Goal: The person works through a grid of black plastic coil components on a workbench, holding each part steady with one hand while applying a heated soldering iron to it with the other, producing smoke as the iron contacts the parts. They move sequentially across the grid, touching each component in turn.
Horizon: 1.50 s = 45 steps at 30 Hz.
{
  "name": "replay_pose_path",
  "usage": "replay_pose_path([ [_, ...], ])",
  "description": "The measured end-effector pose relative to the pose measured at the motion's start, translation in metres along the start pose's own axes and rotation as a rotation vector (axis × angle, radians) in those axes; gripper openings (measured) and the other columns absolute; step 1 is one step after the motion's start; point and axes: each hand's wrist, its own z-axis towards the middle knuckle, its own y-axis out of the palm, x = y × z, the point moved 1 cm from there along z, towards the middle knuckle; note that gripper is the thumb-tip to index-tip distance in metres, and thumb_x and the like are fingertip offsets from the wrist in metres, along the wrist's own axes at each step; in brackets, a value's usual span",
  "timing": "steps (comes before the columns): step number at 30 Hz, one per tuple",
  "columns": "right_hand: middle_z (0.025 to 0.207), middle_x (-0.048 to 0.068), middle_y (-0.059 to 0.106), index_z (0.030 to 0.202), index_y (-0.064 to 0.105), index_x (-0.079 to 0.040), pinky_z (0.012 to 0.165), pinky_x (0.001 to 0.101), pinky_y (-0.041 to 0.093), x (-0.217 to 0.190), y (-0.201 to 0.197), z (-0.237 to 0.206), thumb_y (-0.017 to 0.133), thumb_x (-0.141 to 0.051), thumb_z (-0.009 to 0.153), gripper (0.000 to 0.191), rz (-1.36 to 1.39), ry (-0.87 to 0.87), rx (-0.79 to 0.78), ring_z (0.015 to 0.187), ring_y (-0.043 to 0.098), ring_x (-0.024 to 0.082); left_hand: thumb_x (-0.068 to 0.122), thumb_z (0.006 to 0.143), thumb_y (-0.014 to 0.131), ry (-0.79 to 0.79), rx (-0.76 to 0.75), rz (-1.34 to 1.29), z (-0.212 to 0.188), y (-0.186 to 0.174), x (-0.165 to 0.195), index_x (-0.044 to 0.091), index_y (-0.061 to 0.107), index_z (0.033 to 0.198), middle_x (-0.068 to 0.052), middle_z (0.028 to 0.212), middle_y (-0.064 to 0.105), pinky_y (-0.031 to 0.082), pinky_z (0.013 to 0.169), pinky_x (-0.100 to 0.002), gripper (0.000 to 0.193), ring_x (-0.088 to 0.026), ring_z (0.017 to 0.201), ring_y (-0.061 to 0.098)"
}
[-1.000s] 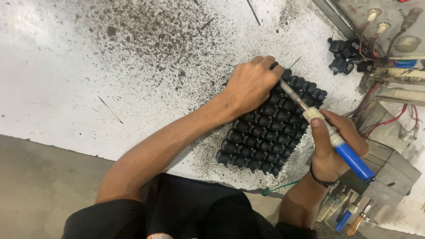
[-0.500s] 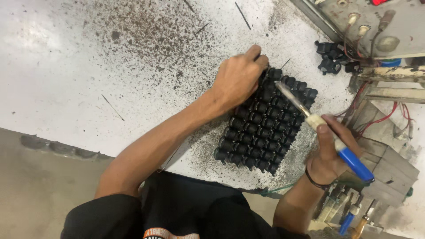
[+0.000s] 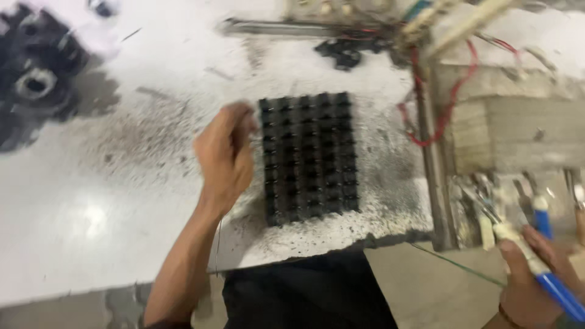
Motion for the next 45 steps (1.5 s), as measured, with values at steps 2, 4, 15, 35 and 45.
replay_pose_path([
  [2,0.120,0.017,0.069,0.125,0.063,0.004,0.099,0.0378,0.054,0.028,-0.031,-0.028,0.073,-0.009,0.105,0.025,0.377,0.278,0.210,0.103,0.066,0.028,-0.011,0.100,0.056,-0.021,-0.057,0.009,-0.035,0.011,0.051,-0.005,0.064,0.108,-0.013,0.079,0.071,0.042,0.053,-0.028,0.012,-0.012,0.054,0.050],
  [4,0.131,0.016,0.067,0.136,0.062,0.000,0.104,0.0461,0.054,0.050,-0.059,-0.050,0.071,-0.014,0.106,0.034,0.817,0.629,0.488,0.112,0.068,0.031,-0.012,0.089,0.049,0.036,-0.151,-0.225,-0.078,0.038,0.095,-0.001,0.060,0.097,-0.015,0.076,0.064,0.060,0.063,-0.030,0.017,-0.020,0.069,0.071],
  [15,0.108,0.018,0.072,0.118,0.064,0.006,0.096,0.0380,0.056,0.091,-0.051,0.002,0.067,-0.037,0.096,0.048,1.342,0.880,0.796,0.098,0.068,0.027,-0.002,0.092,0.062,-0.116,-1.060,-0.419,-0.186,0.166,0.104,-0.001,0.069,0.104,-0.015,0.083,0.073,0.058,0.065,-0.036,0.013,-0.030,0.072,0.074],
  [35,0.083,0.004,0.056,0.109,0.064,0.000,0.061,0.0263,0.039,0.044,-0.020,-0.063,0.065,-0.022,0.104,0.022,-0.037,0.581,0.330,0.070,0.049,0.011,0.006,0.097,0.062,-0.467,-1.077,-0.277,-0.175,0.179,0.093,0.003,0.073,0.101,-0.012,0.075,0.072,0.052,0.059,-0.040,0.012,-0.027,0.063,0.067],
  [45,0.110,0.006,0.057,0.120,0.055,0.000,0.061,0.0226,0.044,-0.062,0.121,-0.052,0.057,-0.013,0.102,0.023,0.754,0.439,-0.094,0.073,0.051,0.007,-0.002,0.096,0.069,-0.169,-0.687,-0.543,-0.129,0.141,0.130,0.002,0.074,0.107,-0.015,0.099,0.069,0.053,0.089,-0.043,0.013,-0.030,0.098,0.067],
])
